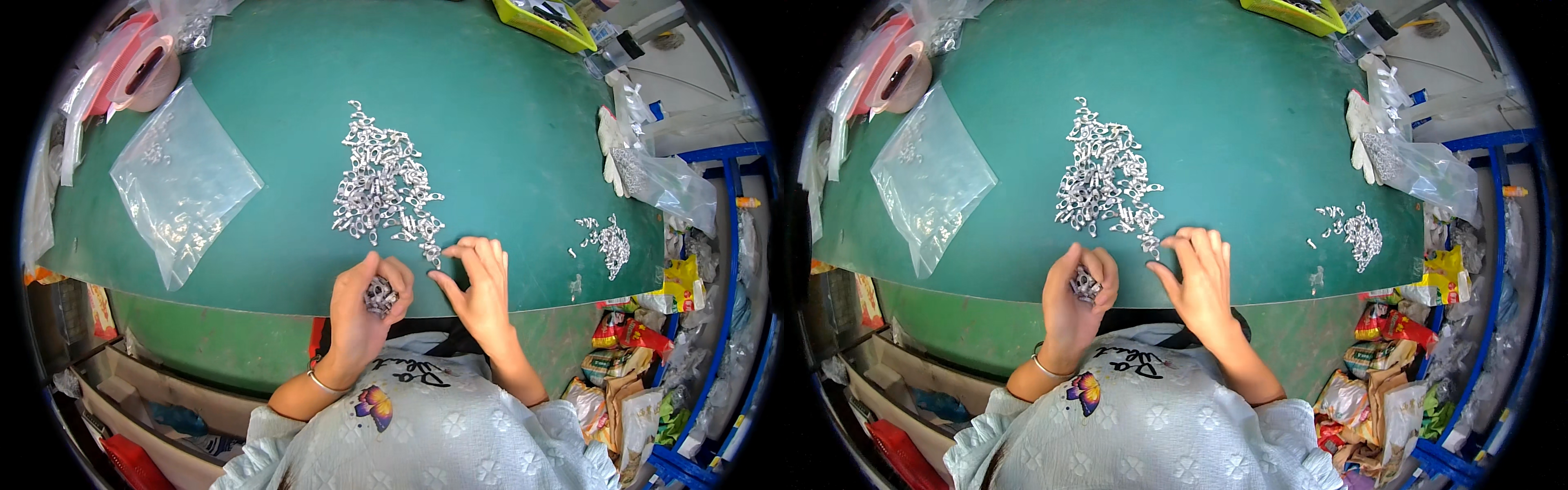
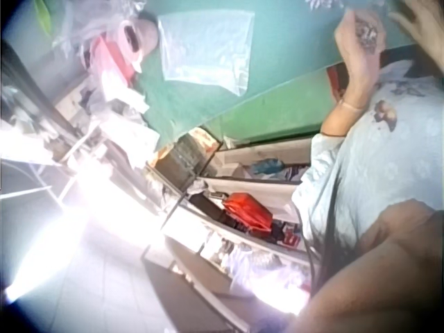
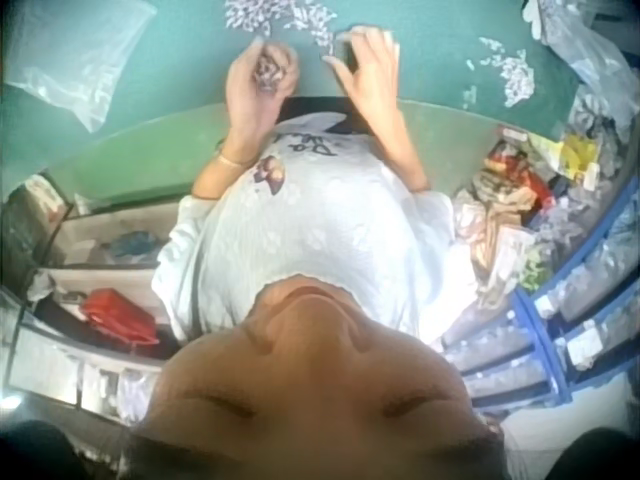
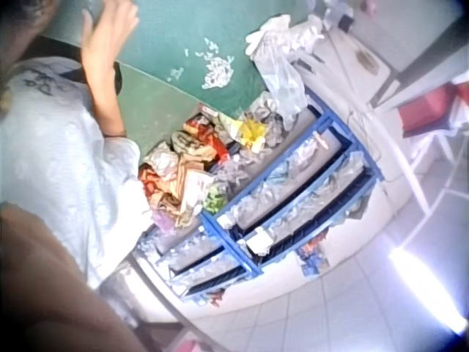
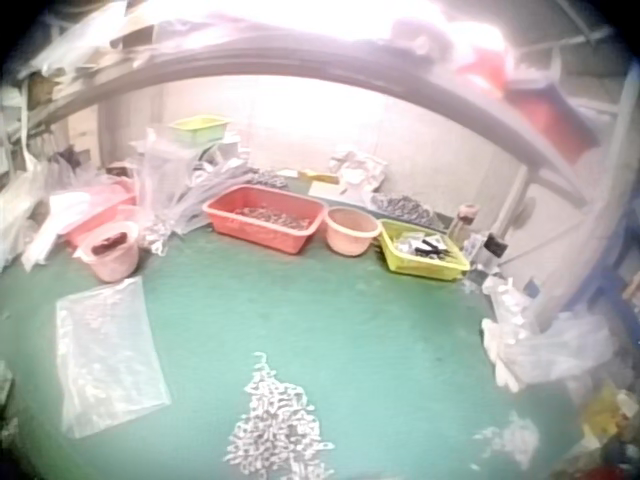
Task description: The person sits at a green worktable and repeatedly picks up small silver metal loops and cylindrical pins, then joins them by hand. They place the assembled pieces into a growing pile on the table. No tools are used; the hands manipulate the parts directly.
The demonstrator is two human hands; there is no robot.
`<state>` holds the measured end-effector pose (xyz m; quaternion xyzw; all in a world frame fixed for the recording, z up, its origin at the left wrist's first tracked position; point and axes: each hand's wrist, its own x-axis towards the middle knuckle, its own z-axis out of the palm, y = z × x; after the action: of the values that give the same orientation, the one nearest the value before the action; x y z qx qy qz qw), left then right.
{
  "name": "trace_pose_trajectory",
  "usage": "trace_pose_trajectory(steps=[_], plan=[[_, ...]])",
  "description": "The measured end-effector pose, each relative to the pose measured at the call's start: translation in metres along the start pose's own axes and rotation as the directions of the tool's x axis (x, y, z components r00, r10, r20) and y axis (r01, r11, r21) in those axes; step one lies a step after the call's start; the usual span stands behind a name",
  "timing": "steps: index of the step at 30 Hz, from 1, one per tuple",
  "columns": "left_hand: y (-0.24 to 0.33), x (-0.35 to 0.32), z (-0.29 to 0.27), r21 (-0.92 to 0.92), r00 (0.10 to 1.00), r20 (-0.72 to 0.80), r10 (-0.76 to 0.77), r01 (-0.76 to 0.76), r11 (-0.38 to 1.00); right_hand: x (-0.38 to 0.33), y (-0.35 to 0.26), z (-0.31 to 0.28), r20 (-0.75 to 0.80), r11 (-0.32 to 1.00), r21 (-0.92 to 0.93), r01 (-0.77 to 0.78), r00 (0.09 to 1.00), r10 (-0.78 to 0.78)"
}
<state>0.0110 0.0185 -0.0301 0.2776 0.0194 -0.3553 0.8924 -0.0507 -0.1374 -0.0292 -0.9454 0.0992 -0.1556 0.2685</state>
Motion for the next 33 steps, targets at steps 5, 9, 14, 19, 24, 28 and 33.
trace_pose_trajectory(steps=[5,9,14,19,24,28,33], plan=[[-0.001,-0.002,0.015,0.217,0.98,-0.201,-0.007,0.052,0.975,-0.002,0.009,-0.002,-0.107,1.0,0.024,-0.007,0.994,0.01],[-0.004,-0.003,0.011,0.271,0.986,-0.163,-0.027,0.071,0.96,-0.002,0.009,-0.015,-0.131,0.928,0.357,-0.11,0.977,0.166],[-0.005,-0.004,0.022,0.553,0.998,0.021,0.067,-0.067,0.83,-0.01,-0.013,-0.025,0.014,0.687,0.706,-0.171,0.974,0.227],[-0.004,-0.003,0.027,0.653,0.973,0.152,0.174,-0.231,0.721,-0.01,-0.027,-0.031,0.034,0.637,0.761,-0.122,0.988,0.149],[0.0,-0.004,0.027,0.691,0.957,0.197,0.212,-0.289,0.663,-0.013,-0.029,-0.032,0.081,0.55,0.817,-0.171,0.98,0.184],[0.002,-0.005,0.03,0.668,0.953,0.2,0.227,-0.302,0.68,-0.012,-0.033,-0.035,0.108,0.488,0.851,-0.194,0.974,0.198],[0.001,-0.005,0.03,0.634,0.946,0.211,0.246,-0.324,0.702,-0.013,-0.036,-0.036,0.109,0.464,0.862,-0.203,0.969,0.221]])
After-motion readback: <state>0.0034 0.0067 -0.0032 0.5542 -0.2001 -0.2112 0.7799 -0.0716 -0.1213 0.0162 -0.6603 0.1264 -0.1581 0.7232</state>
